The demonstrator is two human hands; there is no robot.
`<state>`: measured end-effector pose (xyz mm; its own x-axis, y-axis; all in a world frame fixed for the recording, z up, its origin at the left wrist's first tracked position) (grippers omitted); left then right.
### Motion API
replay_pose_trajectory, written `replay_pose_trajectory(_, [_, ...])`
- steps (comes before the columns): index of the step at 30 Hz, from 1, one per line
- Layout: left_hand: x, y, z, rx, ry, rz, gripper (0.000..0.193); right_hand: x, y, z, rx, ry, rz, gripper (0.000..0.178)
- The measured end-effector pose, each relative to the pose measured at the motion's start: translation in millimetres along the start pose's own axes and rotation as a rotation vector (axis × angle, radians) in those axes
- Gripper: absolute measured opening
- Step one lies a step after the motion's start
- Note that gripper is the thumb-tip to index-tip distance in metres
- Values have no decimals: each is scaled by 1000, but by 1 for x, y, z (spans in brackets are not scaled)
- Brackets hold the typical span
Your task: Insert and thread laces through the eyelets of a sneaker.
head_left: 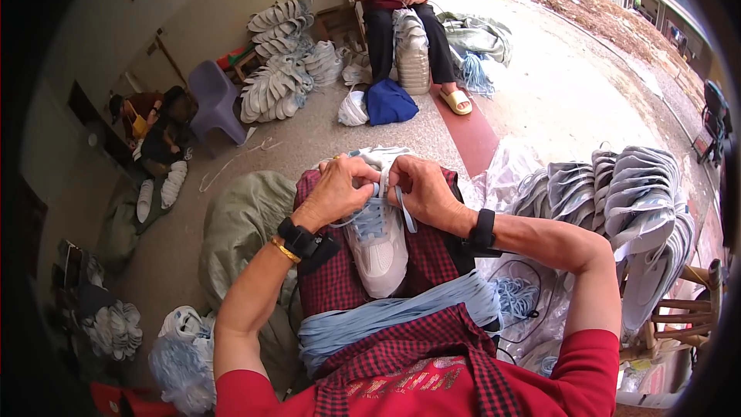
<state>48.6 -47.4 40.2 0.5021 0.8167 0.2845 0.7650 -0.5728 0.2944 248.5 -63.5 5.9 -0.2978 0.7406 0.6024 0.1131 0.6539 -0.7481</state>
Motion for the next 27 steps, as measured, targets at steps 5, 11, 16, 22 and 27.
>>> replay_pose_trajectory(5, [-1,5,-5,83,52,46,11,20,4,-9,178,-143,319,23])
replay_pose_trajectory(11, [-26,-40,-63,435,214,-68,8,11,-5,-8,321,-188,194,20])
replay_pose_trajectory(16, [-64,-70,-78,379,313,-157,8,15,-9,-12,146,-378,300,20])
replay_pose_trajectory(22, [-97,-41,-68,70,522,-159,17,30,-30,-35,17,-375,208,37])
replay_pose_trajectory(27, [-111,-32,-54,-649,575,-41,17,54,-58,-14,-4,-502,202,20])
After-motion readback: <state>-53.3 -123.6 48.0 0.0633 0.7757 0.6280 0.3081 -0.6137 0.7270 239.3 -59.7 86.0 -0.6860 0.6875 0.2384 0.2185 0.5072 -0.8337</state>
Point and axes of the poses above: each hand's wrist, its own x-axis towards the middle knuckle, its own z-axis out of the palm, y = z × x, the point moved 1 cm from there along x, towards the middle knuckle, and after that the axes turned 11 degrees about x, right-handed, at the moved point
